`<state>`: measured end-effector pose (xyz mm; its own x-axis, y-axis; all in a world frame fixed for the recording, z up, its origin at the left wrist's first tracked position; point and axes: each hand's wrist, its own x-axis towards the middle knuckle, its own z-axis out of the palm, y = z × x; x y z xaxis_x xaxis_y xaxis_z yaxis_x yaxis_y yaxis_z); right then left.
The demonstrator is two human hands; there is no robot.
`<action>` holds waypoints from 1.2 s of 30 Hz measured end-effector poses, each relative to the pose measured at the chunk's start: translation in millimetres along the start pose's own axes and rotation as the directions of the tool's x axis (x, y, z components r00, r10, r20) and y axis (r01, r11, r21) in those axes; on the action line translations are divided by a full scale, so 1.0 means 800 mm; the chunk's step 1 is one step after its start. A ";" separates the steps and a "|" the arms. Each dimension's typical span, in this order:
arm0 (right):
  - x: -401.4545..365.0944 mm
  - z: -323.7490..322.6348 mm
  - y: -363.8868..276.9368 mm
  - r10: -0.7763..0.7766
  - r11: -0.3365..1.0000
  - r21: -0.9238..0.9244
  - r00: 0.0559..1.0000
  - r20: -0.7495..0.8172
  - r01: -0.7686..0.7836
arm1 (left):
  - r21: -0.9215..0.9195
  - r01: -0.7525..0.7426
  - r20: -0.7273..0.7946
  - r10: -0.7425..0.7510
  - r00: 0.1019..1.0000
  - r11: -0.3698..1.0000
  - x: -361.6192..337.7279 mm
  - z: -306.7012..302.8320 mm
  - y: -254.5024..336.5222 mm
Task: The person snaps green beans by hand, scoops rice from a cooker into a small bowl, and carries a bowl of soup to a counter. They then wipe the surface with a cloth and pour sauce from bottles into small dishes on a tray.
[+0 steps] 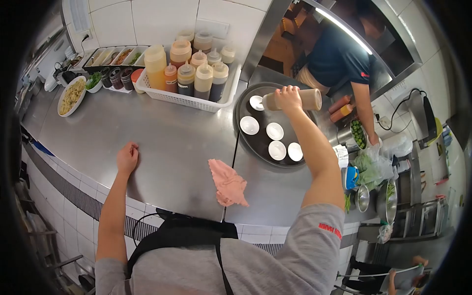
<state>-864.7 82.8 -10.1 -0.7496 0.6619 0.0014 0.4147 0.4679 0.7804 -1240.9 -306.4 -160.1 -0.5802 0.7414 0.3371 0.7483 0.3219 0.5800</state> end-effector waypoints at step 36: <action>-0.071 -0.052 -0.007 -0.116 0.977 0.166 0.986 -0.118 0.134 | 0.050 0.037 0.009 -0.038 0.999 0.998 0.002 0.003 -0.003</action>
<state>-846.1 18.2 11.1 -0.8480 0.5298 -0.0153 0.3899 0.6431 0.6591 -1243.0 -304.9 -162.5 -0.6050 0.7341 0.3083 0.7414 0.3782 0.5543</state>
